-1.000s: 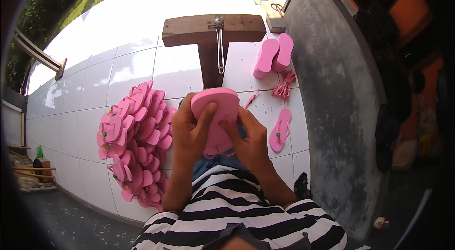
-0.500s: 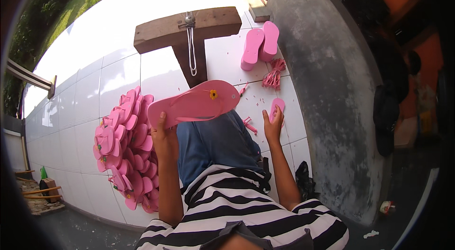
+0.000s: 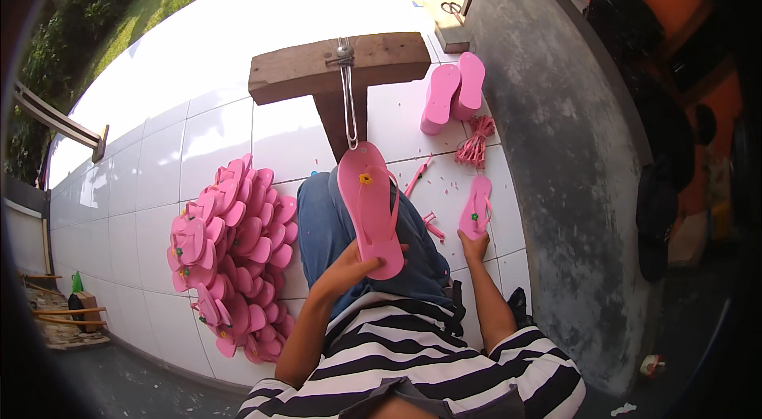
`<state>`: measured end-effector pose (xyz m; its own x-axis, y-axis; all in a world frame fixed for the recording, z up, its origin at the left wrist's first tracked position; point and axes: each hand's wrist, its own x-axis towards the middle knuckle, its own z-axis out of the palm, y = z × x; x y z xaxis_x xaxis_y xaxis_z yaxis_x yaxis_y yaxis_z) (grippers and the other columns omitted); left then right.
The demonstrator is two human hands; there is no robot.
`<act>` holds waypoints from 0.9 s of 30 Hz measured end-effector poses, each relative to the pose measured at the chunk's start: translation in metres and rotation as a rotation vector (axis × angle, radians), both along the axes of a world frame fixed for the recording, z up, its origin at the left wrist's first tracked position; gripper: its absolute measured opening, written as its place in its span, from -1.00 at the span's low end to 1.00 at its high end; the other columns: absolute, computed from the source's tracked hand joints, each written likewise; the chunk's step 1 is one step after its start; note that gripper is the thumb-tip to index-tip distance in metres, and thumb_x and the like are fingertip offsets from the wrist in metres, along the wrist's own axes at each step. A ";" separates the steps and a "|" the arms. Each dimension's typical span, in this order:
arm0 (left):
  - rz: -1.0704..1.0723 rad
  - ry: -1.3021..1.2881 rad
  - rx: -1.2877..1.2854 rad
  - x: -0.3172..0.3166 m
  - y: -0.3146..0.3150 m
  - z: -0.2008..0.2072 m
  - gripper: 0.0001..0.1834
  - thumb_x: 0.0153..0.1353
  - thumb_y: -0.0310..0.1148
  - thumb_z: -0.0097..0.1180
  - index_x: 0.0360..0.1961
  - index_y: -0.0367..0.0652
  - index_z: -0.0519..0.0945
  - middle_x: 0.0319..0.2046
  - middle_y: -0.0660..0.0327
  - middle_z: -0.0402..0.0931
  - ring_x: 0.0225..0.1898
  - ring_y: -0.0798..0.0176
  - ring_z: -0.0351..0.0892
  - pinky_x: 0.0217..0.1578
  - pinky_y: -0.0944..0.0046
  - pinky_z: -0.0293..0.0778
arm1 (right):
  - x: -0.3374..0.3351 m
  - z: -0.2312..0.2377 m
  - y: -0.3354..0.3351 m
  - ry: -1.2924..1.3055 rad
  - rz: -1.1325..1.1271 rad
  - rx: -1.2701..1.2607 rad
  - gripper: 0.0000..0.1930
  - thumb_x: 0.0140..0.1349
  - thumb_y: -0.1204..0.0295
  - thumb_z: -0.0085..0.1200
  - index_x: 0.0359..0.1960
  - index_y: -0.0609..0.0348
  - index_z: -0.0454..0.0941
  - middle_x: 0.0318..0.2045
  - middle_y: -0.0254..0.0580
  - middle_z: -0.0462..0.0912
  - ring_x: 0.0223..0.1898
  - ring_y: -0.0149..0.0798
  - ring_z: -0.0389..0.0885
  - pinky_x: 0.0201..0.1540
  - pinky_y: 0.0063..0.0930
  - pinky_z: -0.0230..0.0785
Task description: The person assembles flip-flops by hand using a small metal hook tool to pull pink rubber straps through holes in pink foam soles while sitting on the floor, handling multiple soles from a stack and placing finished ones aside.
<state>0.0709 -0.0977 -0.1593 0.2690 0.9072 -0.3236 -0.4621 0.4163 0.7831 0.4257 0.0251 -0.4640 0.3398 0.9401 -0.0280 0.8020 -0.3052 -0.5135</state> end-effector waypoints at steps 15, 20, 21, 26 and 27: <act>0.150 -0.065 0.008 0.047 0.074 -0.016 -0.40 0.44 -0.01 -0.08 0.21 -0.36 0.32 -0.04 0.10 0.56 -0.03 0.23 0.59 0.11 0.24 0.43 | -0.053 0.313 -0.100 0.310 0.549 0.254 0.06 -0.22 0.29 0.49 0.32 0.39 0.09 -0.05 0.08 0.37 0.06 0.06 0.45 0.10 -0.15 0.38; 0.067 0.183 0.126 0.055 0.083 -0.011 -0.35 0.43 0.13 -0.12 0.15 -0.31 0.44 -0.07 0.20 0.55 -0.02 0.40 0.49 0.07 0.34 0.39 | -0.074 0.328 -0.084 0.319 0.615 0.141 0.06 -0.23 0.28 0.50 0.31 0.37 0.12 -0.01 0.11 0.39 0.04 0.04 0.46 0.07 -0.14 0.39; -0.005 0.198 0.155 0.054 0.081 -0.014 -0.36 0.43 0.13 -0.11 0.14 -0.30 0.44 -0.07 0.21 0.56 -0.03 0.40 0.49 0.07 0.34 0.39 | -0.081 0.324 -0.077 0.367 0.610 0.143 0.04 -0.22 0.29 0.50 0.31 0.35 0.13 0.01 0.10 0.40 0.04 0.01 0.46 0.09 -0.15 0.37; 0.018 0.099 0.161 0.059 0.074 -0.021 -0.38 0.39 0.10 -0.02 0.12 -0.30 0.46 -0.11 0.20 0.57 -0.08 0.40 0.50 -0.02 0.34 0.43 | -0.130 0.298 -0.055 0.768 0.516 0.122 0.00 -0.08 0.26 0.48 0.34 0.36 0.10 0.08 0.02 0.33 0.16 -0.05 0.39 0.19 -0.18 0.31; 0.060 0.075 0.158 0.057 0.073 -0.019 -0.38 0.38 0.09 0.01 0.11 -0.31 0.46 -0.13 0.19 0.58 -0.10 0.40 0.51 -0.04 0.33 0.44 | -0.136 0.302 -0.050 0.782 0.507 0.129 0.01 -0.08 0.26 0.48 0.35 0.36 0.10 0.08 0.02 0.33 0.16 -0.05 0.39 0.21 -0.18 0.31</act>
<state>0.1282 -0.0252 -0.1787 0.1932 0.9621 -0.1925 -0.4199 0.2584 0.8700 0.2896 -0.0252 -0.1619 -0.1819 0.9825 0.0398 0.2363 0.0829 -0.9681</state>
